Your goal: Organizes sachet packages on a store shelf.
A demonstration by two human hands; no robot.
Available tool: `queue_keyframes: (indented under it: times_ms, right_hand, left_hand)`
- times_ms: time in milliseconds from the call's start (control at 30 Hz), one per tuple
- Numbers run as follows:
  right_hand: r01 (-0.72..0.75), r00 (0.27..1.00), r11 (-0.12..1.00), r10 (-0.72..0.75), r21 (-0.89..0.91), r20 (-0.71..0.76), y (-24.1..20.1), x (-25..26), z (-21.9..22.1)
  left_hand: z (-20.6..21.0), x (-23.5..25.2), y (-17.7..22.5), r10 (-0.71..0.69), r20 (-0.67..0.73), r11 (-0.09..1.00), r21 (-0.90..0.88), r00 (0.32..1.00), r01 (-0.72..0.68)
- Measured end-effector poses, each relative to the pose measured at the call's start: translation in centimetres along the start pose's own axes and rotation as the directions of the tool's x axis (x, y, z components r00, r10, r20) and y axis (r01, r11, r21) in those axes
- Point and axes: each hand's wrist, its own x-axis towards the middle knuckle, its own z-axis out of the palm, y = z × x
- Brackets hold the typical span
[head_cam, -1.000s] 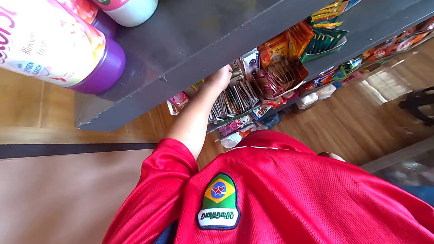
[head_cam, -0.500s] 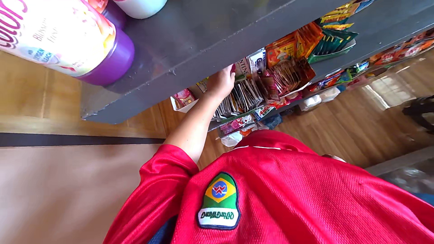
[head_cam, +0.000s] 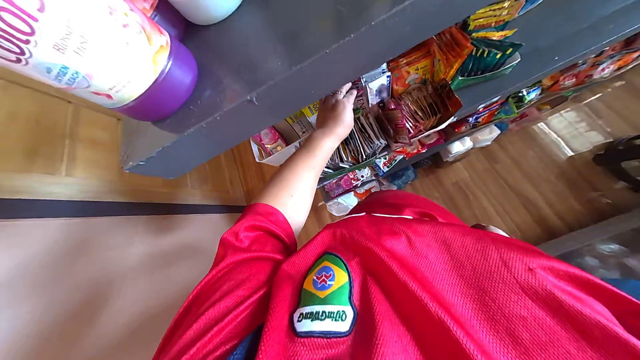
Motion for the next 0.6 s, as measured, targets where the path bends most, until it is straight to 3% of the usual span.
queue_keyframes:
  times_ms: [167,267,400,500,533,567,600]
  right_hand:
    - [-0.052,0.997,0.998,0.049,0.045,0.055,-3.9,-6.7,-2.2]
    - [-0.070,0.995,0.996,0.066,0.051,0.068,-6.0,-9.8,-3.6]
    - [0.050,0.997,0.998,-0.048,0.026,-0.058,1.7,-0.7,1.1]
    - [0.009,1.000,0.999,-0.009,0.031,0.018,1.3,-0.7,0.8]
    - [0.106,0.993,0.994,-0.104,0.028,-0.049,1.0,-2.3,0.9]
    - [0.273,0.931,0.962,-0.272,-0.029,-0.242,1.9,-2.9,2.3]
    - [0.423,0.764,0.897,-0.428,-0.128,-0.483,3.1,-2.0,4.3]
  left_hand:
    - [-0.4,0.1,0.0,-0.073,-0.090,0.997,-0.033,0.993,0.070]
    - [-0.1,-0.2,0.5,-0.024,-0.102,0.999,-0.023,0.994,0.022]
    - [0.8,0.1,1.0,-0.015,0.079,1.000,0.008,0.997,0.015]
    - [0.1,-0.4,0.7,0.016,-0.037,0.997,-0.077,0.999,-0.018]
    - [-0.4,-1.0,0.3,0.021,-0.092,0.994,-0.103,0.996,-0.031]
    - [-0.9,-1.6,-0.4,0.009,-0.148,0.992,-0.122,0.989,-0.027]
    - [-1.3,-2.3,-1.3,-0.022,-0.196,0.992,-0.130,0.980,-0.004]
